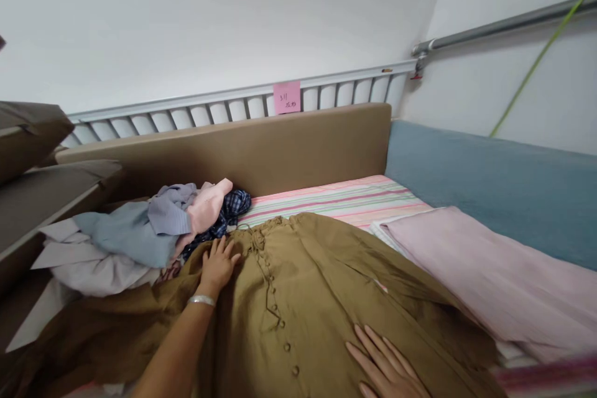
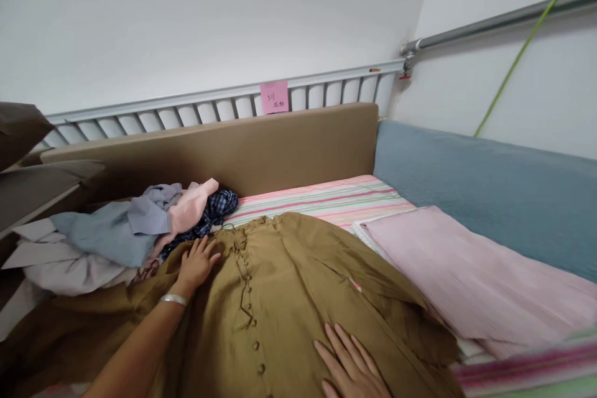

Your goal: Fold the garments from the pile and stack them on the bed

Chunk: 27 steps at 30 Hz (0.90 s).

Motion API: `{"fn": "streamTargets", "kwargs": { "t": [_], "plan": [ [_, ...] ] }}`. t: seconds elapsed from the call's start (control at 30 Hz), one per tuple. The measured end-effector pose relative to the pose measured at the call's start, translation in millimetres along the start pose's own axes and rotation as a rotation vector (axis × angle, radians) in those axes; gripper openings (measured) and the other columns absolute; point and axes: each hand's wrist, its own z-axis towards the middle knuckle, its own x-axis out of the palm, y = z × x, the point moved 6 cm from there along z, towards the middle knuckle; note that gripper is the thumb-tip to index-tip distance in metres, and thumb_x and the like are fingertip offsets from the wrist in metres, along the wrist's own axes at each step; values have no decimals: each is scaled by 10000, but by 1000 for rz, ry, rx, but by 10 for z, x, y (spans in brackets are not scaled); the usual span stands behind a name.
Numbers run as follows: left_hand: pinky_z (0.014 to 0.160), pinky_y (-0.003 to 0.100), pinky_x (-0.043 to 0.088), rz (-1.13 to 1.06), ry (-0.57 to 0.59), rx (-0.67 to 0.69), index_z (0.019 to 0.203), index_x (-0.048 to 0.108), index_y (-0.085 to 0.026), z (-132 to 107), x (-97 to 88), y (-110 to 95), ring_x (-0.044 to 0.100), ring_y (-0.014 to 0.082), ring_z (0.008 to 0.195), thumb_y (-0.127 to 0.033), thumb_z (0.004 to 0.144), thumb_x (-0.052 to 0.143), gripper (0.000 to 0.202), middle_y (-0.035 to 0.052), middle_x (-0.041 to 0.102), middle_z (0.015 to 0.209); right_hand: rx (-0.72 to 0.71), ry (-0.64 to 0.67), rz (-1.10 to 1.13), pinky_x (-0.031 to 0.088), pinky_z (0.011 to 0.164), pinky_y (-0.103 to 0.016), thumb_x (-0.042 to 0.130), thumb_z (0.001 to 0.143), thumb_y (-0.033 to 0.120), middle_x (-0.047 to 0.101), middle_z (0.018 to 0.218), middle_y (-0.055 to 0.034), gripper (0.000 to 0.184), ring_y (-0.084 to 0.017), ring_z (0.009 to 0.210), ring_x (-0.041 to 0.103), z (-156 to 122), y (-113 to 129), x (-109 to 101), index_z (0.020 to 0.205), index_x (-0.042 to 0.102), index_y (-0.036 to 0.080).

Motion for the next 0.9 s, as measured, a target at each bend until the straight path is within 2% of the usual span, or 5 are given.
{"fn": "streamTargets", "kwargs": {
  "t": [0.2, 0.3, 0.43, 0.67, 0.9],
  "plan": [
    [1038, 644, 246, 19, -37, -23, 1331, 452, -201, -141, -117, -339, 219, 355, 1376, -422, 892, 358, 501, 130, 313, 1488, 84, 116, 120, 452, 993, -447, 444, 900, 344, 344, 1464, -22, 499, -245, 1307, 392, 16, 2, -6, 1394, 371, 342],
    [1072, 588, 245, 38, -224, 77, 1334, 455, -205, -690, -245, -878, 209, 316, 1386, -407, 908, 312, 494, 106, 328, 1486, 156, 202, 232, 352, 1073, -476, 411, 919, 358, 279, 1497, -16, 471, -242, 1362, 290, 52, 6, -76, 1388, 381, 337],
    [1079, 619, 191, 0, -105, 227, 1364, 373, -370, -1735, 50, -1550, 171, 290, 1406, -409, 900, 319, 469, -13, 276, 1512, 261, 254, 372, 223, 1135, -478, 411, 917, 382, 275, 1505, -21, 455, -234, 1389, 220, 86, 25, -206, 1366, 422, 311],
    [1080, 650, 114, 11, 14, 132, 1354, 363, -378, -2536, 318, -1764, 141, 344, 1404, -414, 856, 413, 502, -6, 257, 1514, 321, 147, 492, 273, 1119, -426, 498, 850, 274, 463, 1398, -49, 397, -226, 1307, 379, 116, 32, -393, 1240, 563, 244],
    [1100, 648, 98, -147, 106, 241, 1381, 305, -386, -2785, 113, -1837, 90, 346, 1408, -478, 830, 445, 575, 6, 183, 1524, 503, -202, 194, 381, 1030, -437, 382, 858, 186, 474, 1355, -143, 396, -251, 1243, 445, -39, -1042, -958, 1213, 554, 151]
  ]
}}
